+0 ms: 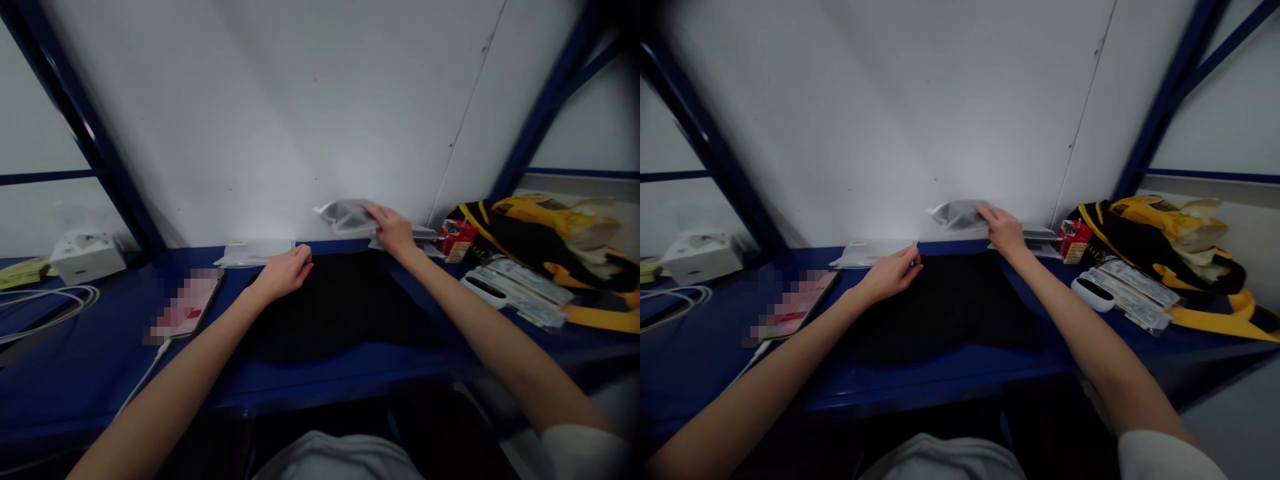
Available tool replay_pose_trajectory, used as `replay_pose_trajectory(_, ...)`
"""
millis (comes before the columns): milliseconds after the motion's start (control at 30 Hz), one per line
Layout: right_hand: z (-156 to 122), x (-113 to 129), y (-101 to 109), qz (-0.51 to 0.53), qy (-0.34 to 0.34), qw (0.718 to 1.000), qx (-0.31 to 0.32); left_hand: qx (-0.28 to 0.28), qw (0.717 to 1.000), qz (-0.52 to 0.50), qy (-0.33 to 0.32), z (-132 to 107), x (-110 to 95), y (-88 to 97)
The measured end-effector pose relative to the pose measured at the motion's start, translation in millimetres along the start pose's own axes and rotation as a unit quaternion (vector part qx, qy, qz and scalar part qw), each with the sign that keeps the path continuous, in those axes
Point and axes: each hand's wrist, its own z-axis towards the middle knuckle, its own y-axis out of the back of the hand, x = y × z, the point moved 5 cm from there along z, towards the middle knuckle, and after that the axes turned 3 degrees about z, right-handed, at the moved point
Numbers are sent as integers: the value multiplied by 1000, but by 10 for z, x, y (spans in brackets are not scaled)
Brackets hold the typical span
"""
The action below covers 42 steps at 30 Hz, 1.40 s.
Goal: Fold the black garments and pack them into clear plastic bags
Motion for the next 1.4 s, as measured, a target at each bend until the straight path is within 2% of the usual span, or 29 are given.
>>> replay_pose_trajectory(33, -2, -127, 31, -24, -29, 999, -23, 21, 1000, -6, -7, 6, 21, -62)
replay_pose_trajectory(133, -94, -533, -37, -93, -119, 988, -15, 97, 995, -31, -9, 15, 103, -273)
replay_pose_trajectory(233, -213, -800, -193, -97, -146, 984, 21, 179, 981, -64, 20, -8, 182, -416)
replay_pose_trajectory(333, -209, -823, -251, -89, -152, 984, 37, 214, 972, -90, 33, -40, 210, -400)
replay_pose_trajectory(433, -69, -580, -231, -56, -111, 991, 57, 220, 969, -108, 17, -47, 209, -329)
replay_pose_trajectory(533, 22, -198, -319, 32, 3, 985, 168, 189, 976, -110, 16, -3, 254, -301)
replay_pose_trajectory(600, 1, -41, -399, 54, 41, 971, 228, 159, 983, -89, 33, 41, 320, -328)
replay_pose_trajectory(700, -105, 18, -555, 68, 47, 946, 315, 153, 984, -69, 61, 84, 413, -435)
replay_pose_trajectory(800, -199, -15, -661, 77, 24, 917, 389, 163, 979, -87, 82, 102, 467, -525)
replay_pose_trajectory(900, -187, -43, -619, 71, 4, 915, 397, 113, 984, -105, 88, 122, 483, -501)
replay_pose_trajectory(1067, -96, -50, -384, 129, -15, 919, 373, -2, 990, -115, 85, 141, 467, -360)
replay_pose_trajectory(1300, -127, -22, -232, 216, 9, 871, 441, -65, 983, -148, 82, 168, 438, -175)
replay_pose_trajectory(1400, -161, 16, -242, 250, 20, 841, 479, -43, 976, -196, 87, 147, 418, -93)
